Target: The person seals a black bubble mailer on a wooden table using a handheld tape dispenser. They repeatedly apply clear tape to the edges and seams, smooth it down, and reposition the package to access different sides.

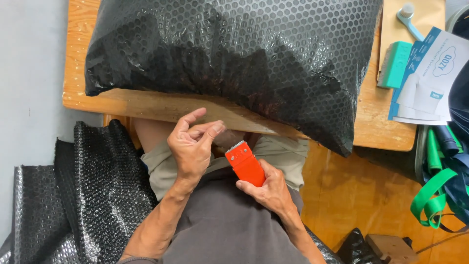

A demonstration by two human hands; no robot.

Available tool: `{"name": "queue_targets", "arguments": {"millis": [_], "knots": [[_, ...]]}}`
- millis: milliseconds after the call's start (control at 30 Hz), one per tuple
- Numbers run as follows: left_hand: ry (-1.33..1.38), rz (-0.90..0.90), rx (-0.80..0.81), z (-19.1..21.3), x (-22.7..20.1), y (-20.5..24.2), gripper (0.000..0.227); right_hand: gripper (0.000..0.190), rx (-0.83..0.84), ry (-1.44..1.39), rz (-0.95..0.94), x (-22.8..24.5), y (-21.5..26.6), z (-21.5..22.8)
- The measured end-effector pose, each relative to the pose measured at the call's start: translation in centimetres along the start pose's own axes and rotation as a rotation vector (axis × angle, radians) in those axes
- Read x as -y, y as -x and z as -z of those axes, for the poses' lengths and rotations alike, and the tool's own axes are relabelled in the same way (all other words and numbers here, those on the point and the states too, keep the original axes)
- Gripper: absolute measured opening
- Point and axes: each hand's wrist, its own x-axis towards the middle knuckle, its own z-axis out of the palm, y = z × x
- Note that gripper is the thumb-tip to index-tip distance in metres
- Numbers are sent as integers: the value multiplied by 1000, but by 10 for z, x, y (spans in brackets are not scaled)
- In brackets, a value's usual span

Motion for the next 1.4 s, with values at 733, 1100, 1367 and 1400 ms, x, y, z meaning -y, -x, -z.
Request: {"name": "queue_targets", "arguments": {"millis": [733,1100,1367,1400], "knots": [[-432,-922,101,-9,14,31,24,36,-28,45,-11,-7,-35,-23],[-625,-1298,307,1,-7,22,37,13,257,-276,-17,15,-39,-21],[-366,-851,519,-20,-61,56,23,61,-290,713,342,-51,-30,-116],[-387,-599,345,-19,-72,47,28,56,-174,615,364,-14,-34,-101]]}}
